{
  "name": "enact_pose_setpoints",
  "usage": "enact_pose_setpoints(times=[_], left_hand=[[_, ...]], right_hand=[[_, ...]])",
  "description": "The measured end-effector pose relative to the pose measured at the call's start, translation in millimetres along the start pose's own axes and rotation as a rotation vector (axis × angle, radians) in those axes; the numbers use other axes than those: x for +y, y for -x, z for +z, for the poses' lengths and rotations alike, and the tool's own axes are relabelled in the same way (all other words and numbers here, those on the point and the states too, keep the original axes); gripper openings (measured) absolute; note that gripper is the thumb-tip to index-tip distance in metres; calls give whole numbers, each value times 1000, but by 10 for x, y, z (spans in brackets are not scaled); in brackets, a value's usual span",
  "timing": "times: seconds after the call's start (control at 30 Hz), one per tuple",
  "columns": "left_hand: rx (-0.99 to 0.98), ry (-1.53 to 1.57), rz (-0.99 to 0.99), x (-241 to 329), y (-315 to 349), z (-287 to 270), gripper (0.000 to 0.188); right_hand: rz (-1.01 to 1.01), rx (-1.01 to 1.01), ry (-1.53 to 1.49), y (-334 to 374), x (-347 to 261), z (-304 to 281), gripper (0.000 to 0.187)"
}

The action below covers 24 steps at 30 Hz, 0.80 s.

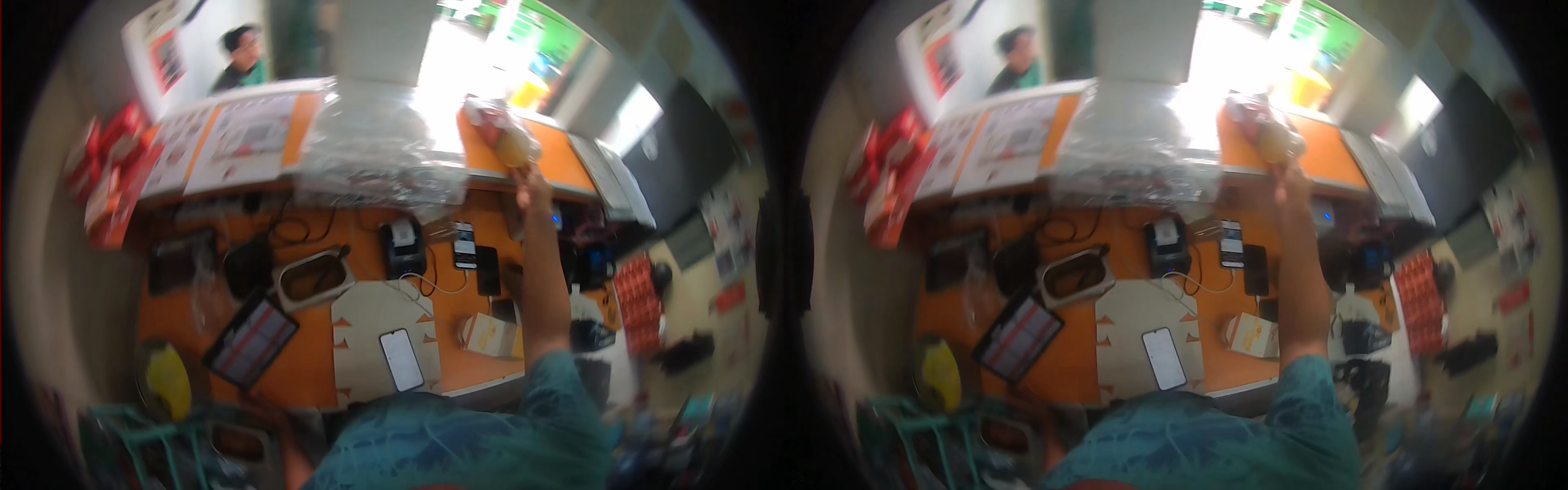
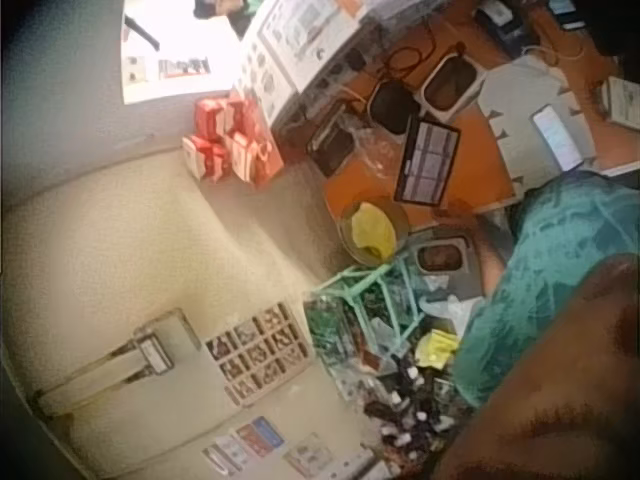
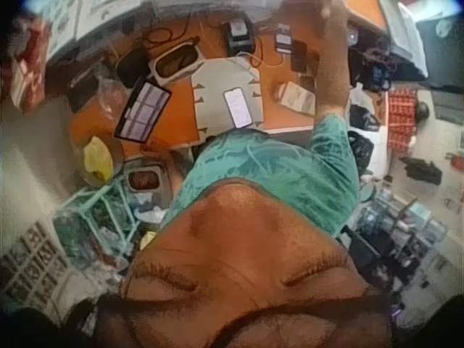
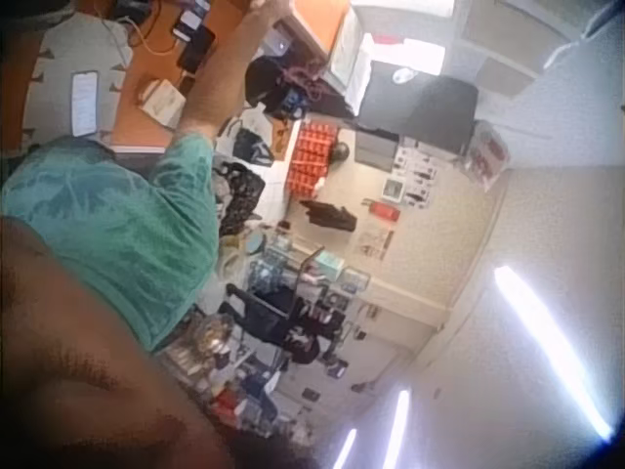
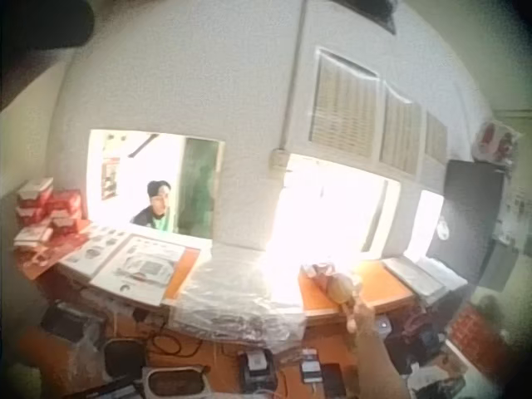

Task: The person places food items into a small red box, inserts the box and additional packets into a clear plastic bag, seals the bag with tape, and attaches a receipt before handing it to a customer at a window.

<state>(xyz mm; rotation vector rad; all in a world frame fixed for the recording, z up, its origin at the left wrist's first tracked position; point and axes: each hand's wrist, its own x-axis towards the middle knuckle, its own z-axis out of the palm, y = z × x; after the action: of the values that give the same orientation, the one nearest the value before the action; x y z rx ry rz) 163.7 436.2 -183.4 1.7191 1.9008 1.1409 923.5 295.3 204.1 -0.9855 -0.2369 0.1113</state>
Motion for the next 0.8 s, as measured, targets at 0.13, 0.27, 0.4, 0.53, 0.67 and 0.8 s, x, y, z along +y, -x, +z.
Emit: enact_pose_setpoints(times=[0.13, 0.27, 0.4, 0.53, 0.67, 0.8], left_hand=[[19, 499, -21, 440, 493, -220, 62], [-37, 532, -53, 1202, 954, -806, 62], [-449, 963, -245, 1776, 1286, -1033, 49], [-872, 1270, -300, 2231, 1732, -914, 56], [-869, 1526, -574, 2434, 2379, -1180, 75], [-634, 1699, -695, 2585, 2513, -1804, 95]], right_hand=[[-113, -168, 54, 633, 14, -100, 39], [-580, -194, 433, 2369, 44, 368, 49], [-64, -673, 455, 4128, 640, 212, 67], [-385, -1610, 257, 5450, 678, -164, 78], [-657, -1827, 161, 5687, 803, -560, 68], [-536, -1740, 167, 5753, 1366, -1198, 66]])
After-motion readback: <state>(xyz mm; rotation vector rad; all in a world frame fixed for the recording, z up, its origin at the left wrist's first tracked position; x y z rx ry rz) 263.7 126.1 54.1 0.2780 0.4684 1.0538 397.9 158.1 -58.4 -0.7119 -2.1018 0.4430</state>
